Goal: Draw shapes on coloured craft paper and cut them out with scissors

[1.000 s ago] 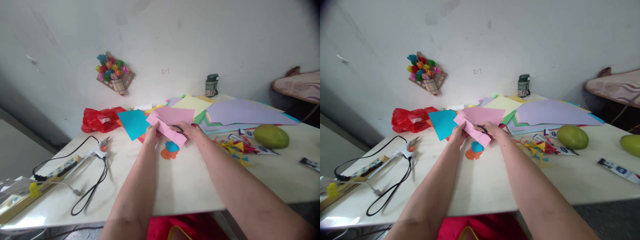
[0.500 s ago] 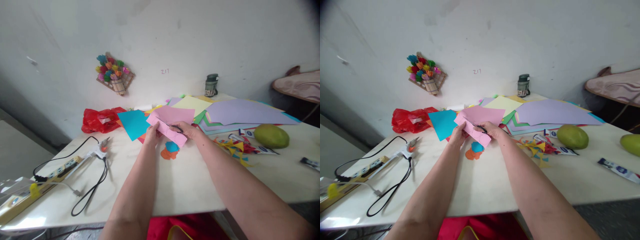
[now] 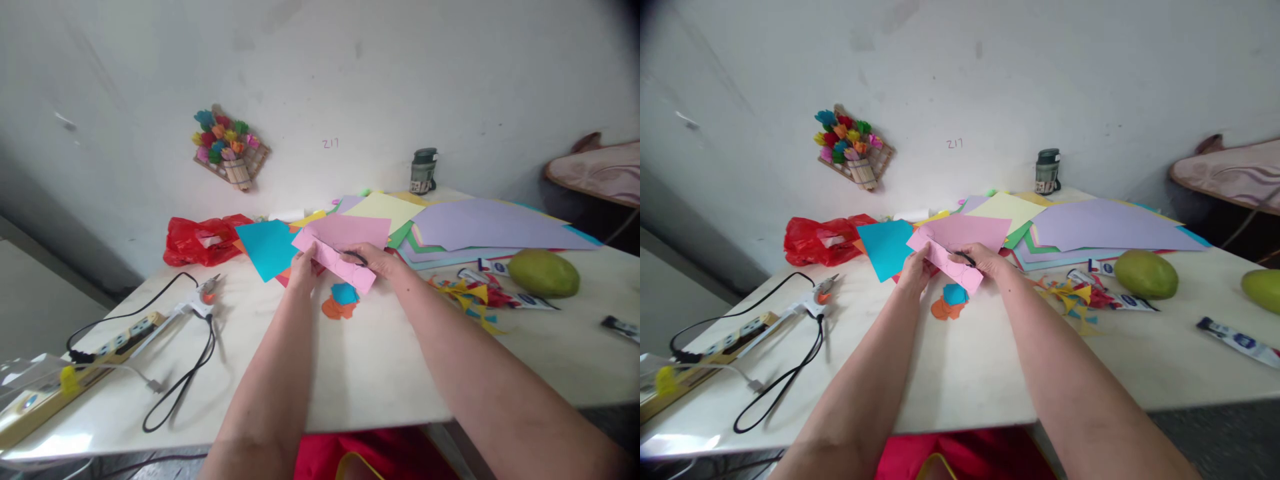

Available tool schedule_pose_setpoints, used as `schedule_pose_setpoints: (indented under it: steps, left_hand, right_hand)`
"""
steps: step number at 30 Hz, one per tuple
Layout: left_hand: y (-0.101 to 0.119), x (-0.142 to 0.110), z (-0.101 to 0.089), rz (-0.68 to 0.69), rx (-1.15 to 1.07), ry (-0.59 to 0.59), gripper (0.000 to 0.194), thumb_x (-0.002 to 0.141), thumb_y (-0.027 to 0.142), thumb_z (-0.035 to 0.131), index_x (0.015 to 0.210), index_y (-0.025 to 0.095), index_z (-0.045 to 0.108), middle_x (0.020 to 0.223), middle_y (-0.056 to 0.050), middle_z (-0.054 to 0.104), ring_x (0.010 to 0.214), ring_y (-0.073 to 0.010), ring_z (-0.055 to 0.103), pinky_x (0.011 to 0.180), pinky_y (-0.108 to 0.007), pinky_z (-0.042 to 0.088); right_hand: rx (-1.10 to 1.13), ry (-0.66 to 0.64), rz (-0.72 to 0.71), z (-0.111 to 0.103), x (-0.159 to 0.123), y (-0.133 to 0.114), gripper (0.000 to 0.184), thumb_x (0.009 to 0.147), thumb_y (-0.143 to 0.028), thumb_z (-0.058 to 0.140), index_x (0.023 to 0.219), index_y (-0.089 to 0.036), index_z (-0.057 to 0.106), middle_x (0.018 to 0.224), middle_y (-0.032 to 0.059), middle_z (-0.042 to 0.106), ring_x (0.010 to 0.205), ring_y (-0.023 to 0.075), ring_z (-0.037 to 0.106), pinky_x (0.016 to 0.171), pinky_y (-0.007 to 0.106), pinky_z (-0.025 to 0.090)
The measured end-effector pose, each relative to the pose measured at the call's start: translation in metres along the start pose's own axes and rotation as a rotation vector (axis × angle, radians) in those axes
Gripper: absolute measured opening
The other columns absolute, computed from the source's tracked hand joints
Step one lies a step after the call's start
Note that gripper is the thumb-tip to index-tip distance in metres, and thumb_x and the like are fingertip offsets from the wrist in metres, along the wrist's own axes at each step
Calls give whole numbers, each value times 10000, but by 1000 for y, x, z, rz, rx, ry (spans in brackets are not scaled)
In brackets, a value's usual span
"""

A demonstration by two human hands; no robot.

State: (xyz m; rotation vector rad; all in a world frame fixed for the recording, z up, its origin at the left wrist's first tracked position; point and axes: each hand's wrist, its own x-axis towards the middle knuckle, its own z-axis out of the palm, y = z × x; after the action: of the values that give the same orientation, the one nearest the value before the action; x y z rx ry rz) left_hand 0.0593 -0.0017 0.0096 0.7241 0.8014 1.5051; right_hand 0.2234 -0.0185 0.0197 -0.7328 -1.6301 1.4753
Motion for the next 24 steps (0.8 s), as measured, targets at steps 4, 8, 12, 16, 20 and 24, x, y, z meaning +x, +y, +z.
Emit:
schedule_pose_setpoints:
  steps: [4,8,12,16,20,24]
  left_hand:
    - [1,1,-1,41,-8,-22,182,713,156,642,892,123,637,835,-82,688,774,-208,652,713,-340,537]
    - [1,-1,1,41,-3,-32,189,713,153,637,899,120,637,832,-82,685,743,-197,650,690,-327,538]
    - [1,-3,3,25,0,-34,198,708,152,638,903,113,634,830,-87,681,732,-193,646,700,-329,532]
    - [0,-3,2,25,8,-33,200,701,165,647,897,124,631,825,-78,679,729,-191,643,687,-324,528]
    - [0,-2,2,31,2,-50,213,698,171,654,905,122,630,827,-78,680,719,-185,641,671,-313,527]
    - [1,-4,3,29,-13,-41,195,704,158,644,894,118,627,809,-76,677,689,-171,638,649,-296,524]
  right_hand:
    - [95,-19,23,-2,1,5,232,596,-298,713,638,-164,528,530,-48,442,491,86,370,489,236,321]
    - [120,-14,54,-4,1,7,214,614,-306,699,688,-159,563,580,-36,496,513,94,420,496,233,340]
    - [72,-9,44,-3,0,6,195,640,-295,682,737,-154,587,609,-32,517,527,90,439,484,218,336]
    - [57,12,62,-2,0,4,194,650,-295,678,753,-152,598,595,-25,528,538,101,460,495,221,353]
    - [36,39,65,2,-1,0,218,649,-323,683,753,-149,603,585,-17,536,543,111,463,501,230,358]
    - [18,51,52,4,-3,-3,259,634,-350,699,761,-144,608,598,-8,544,562,119,462,512,238,360]
